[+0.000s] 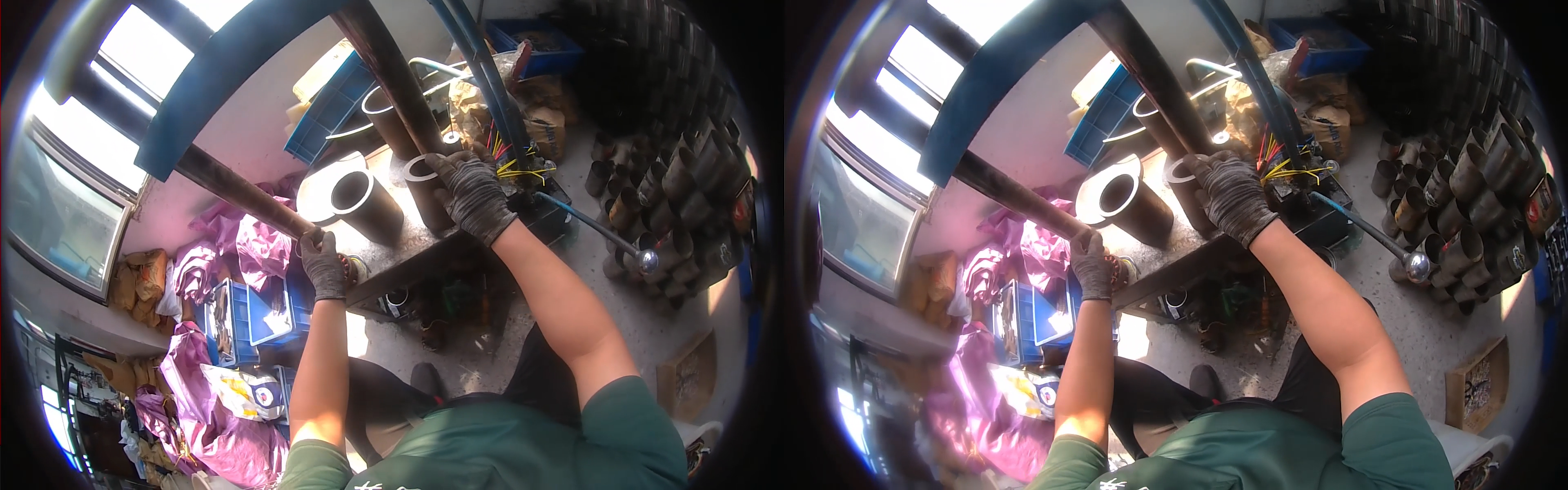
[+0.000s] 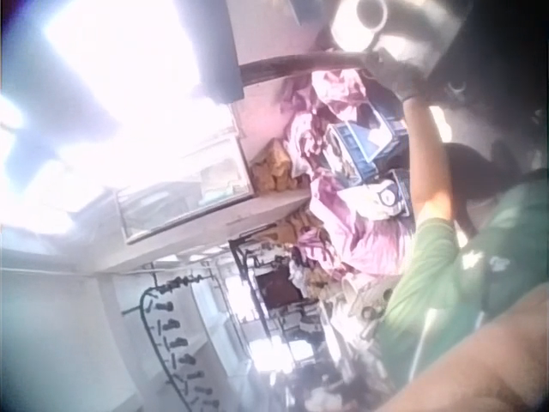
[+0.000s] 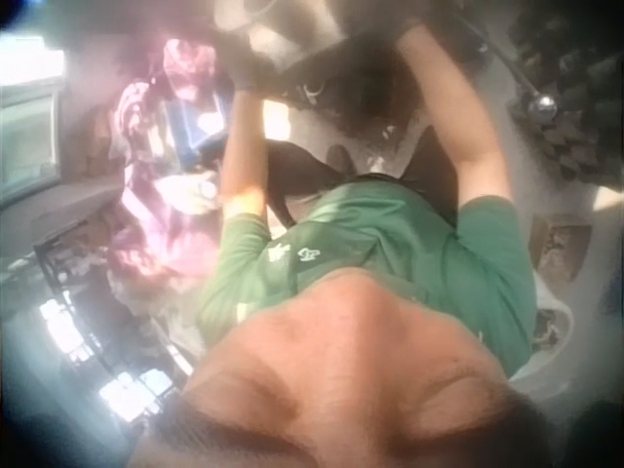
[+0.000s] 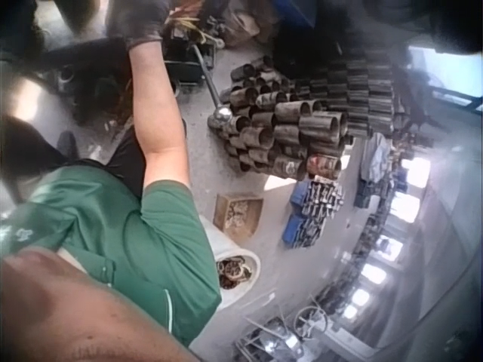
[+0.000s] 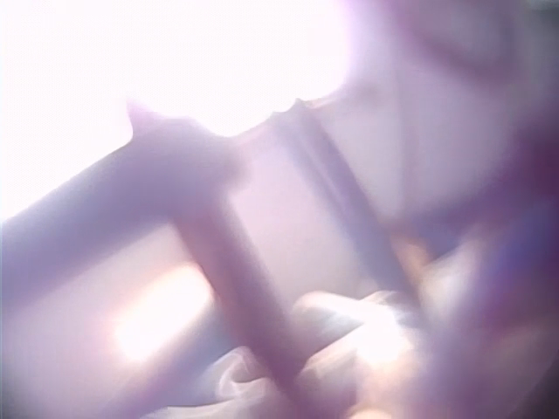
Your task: The person places metal cylinders one at a time into a press machine, operates the press lever, and then removes the pressed components to place them into a storage container.
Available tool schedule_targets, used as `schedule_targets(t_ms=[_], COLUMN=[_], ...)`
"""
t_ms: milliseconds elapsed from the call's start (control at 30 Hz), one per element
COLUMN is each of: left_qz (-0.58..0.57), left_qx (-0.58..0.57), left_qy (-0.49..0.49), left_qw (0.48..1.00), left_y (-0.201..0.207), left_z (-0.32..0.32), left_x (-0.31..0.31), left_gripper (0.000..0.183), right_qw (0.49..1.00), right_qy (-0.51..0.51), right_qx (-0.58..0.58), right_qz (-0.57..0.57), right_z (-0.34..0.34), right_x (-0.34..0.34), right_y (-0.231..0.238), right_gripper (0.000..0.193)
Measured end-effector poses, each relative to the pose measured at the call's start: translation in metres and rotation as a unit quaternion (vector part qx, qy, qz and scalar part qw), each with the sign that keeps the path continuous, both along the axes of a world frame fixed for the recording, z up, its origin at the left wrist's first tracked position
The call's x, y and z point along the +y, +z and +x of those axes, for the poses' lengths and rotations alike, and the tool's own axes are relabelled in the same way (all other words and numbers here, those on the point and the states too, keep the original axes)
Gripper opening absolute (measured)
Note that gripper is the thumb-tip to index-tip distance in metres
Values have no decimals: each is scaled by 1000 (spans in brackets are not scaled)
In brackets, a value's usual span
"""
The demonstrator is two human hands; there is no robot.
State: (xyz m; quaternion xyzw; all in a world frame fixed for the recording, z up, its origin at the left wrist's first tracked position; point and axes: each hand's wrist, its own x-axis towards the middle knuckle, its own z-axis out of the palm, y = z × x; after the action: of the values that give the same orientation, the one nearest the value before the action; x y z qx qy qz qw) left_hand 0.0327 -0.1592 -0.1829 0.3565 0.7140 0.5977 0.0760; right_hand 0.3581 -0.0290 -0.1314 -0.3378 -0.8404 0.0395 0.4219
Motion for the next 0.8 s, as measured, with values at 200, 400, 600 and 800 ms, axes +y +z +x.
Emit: schedule_targets(t_ms=[200, 400, 600, 800], left_qz=[-181, -333, -22, 94], left_qx=[164, 253, -118, -373], left_qy=[9, -25, -192, -391], left_qw=[970, 908, 974, 836], left_y=[-16, -3, -4, 27], left_z=[12, 26, 50, 92], left_x=[-83, -80, -83, -89], left_gripper=[29, 36, 39, 53], right_qw=[1000, 994, 955, 915], right_qy=[1, -14, -43, 169], right_qx=[-5, -2, -103, -27], right_qz=[23, -110, -274, -366], right_z=[4, 10, 15, 4], right_x=[2, 10, -23, -60], right_y=[-19, -31, -2, -19], right_gripper=[57, 49, 32, 40])
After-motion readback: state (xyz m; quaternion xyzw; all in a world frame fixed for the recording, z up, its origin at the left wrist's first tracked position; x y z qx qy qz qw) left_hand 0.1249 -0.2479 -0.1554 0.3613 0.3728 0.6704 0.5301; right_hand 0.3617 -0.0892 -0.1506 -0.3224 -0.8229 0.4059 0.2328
